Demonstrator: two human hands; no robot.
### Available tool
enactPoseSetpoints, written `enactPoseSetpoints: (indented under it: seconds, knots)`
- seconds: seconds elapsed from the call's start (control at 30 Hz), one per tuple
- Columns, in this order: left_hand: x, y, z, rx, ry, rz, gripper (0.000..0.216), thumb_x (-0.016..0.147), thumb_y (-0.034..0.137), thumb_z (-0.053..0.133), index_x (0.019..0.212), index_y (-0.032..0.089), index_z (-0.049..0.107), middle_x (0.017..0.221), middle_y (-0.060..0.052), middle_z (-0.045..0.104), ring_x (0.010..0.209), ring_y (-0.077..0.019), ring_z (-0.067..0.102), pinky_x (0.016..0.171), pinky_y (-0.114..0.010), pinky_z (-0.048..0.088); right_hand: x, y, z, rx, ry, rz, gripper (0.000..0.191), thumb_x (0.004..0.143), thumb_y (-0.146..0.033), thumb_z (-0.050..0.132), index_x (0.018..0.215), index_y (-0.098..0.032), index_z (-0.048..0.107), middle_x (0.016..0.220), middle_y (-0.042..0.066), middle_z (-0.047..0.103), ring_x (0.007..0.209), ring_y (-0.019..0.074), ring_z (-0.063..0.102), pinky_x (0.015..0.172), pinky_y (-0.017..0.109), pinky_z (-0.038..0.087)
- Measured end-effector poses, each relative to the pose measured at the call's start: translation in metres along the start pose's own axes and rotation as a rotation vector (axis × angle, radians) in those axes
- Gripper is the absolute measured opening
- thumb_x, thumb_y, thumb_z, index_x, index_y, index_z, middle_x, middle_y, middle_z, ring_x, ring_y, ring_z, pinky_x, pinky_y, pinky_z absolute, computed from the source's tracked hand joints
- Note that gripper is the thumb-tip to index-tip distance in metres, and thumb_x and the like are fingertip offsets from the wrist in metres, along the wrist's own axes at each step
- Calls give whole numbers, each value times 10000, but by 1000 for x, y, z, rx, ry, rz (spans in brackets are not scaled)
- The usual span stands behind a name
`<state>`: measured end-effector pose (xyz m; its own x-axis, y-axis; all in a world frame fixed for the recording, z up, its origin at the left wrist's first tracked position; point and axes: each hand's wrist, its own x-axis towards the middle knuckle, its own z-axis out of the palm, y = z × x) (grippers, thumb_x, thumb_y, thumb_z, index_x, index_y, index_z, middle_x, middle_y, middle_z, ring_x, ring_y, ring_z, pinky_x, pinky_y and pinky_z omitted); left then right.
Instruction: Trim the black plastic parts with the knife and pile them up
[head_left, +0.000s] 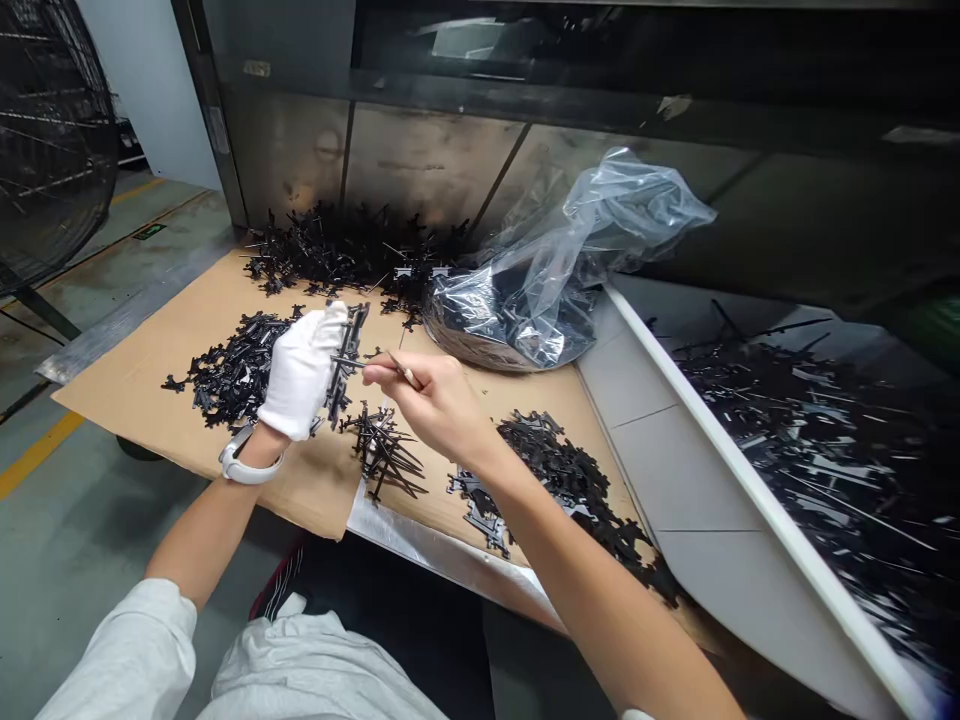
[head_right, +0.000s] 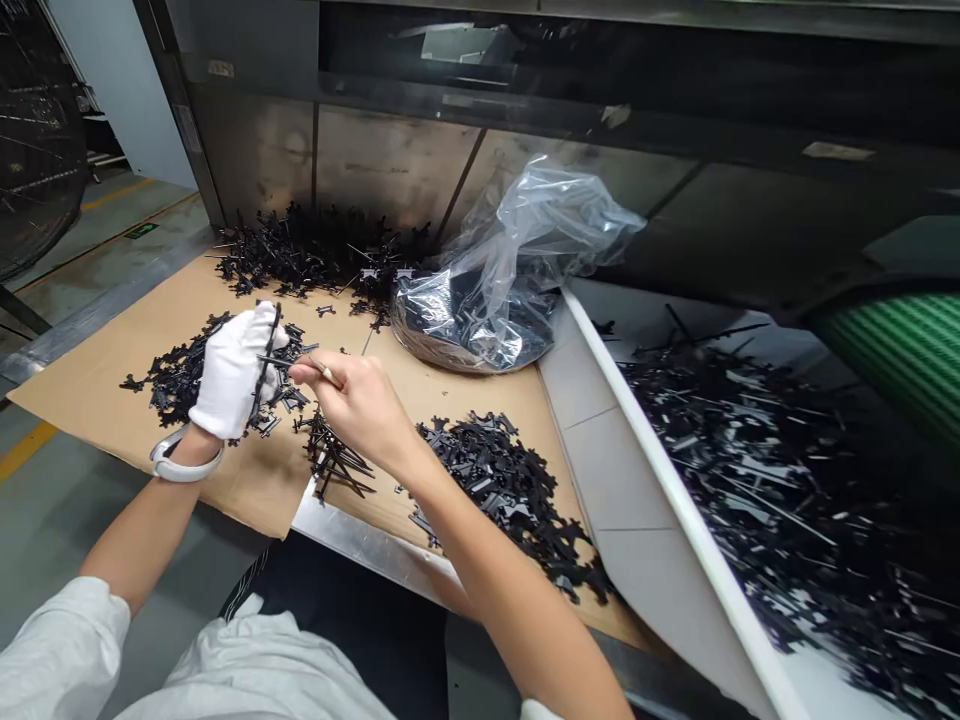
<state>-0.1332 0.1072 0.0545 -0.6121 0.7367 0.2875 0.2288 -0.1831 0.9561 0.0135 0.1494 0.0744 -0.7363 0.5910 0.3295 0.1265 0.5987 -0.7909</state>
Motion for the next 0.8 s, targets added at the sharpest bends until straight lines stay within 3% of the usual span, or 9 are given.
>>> enactPoseSetpoints:
  seconds: [0.13,0.2,0.27,0.33,0.43,0.53,0.63,0.73,0.8]
  knots:
    - [22,-15,-24,159,137,-88,365,943,526,449,804,209,564,571,35,521,372,-81,369,370,-234,284,-10,-15,-5,30,23,36,272,925,-284,528,700,-158,617,561,-38,469,537,83,391,537,251,305]
    - [36,-29,-41,387,140,-63,382,954,509,397,839,205,598,621,-2,581,452,-118,475,451,-252,378,-9,-13,-8,52,102,76,296,919,-326,539,685,-162,614,548,-43,440,525,83,370,528,257,299]
    - [46,-40,-56,762,10,56,392,948,464,398,851,196,668,784,-80,684,719,-197,625,685,-317,489,-4,-5,-9,43,171,131,300,888,-333,583,644,-162,610,537,-45,430,527,83,355,536,266,295]
    - [51,-45,-66,1074,-111,123,425,939,462,398,977,202,732,1066,-138,714,1032,-310,621,904,-438,462,3,6,-6,70,187,209,258,846,-326,637,651,-157,639,552,-42,456,535,82,357,544,272,295]
    - [52,-45,-76,1212,-155,43,604,916,555,401,1339,174,604,1419,-171,557,1268,-426,490,1016,-563,388,11,17,1,207,202,338,255,802,-389,685,711,-151,685,553,-49,442,515,75,332,517,269,269]
    - [55,-41,-80,1118,-175,4,627,924,557,384,1354,143,578,1456,-168,528,1324,-395,463,1099,-538,338,14,20,7,355,211,381,334,746,-480,728,729,-148,697,547,-52,425,506,72,325,485,261,245]
    - [55,-37,-74,831,-25,68,409,939,457,413,995,172,701,1207,-146,681,1226,-299,556,1102,-434,362,14,19,11,459,257,334,384,698,-528,763,765,-153,716,585,-38,473,504,67,335,466,256,241]
    - [42,-27,-54,315,98,-7,358,938,499,457,864,189,619,924,-100,684,934,-208,650,868,-340,512,16,20,16,484,310,251,388,720,-546,751,785,-163,738,608,-28,512,501,70,351,473,259,274]
    - [26,-18,-37,115,15,-92,438,936,591,425,853,194,590,769,-55,638,686,-154,632,637,-282,520,17,21,19,420,338,147,344,769,-519,728,757,-175,746,618,-15,542,524,86,405,505,267,327]
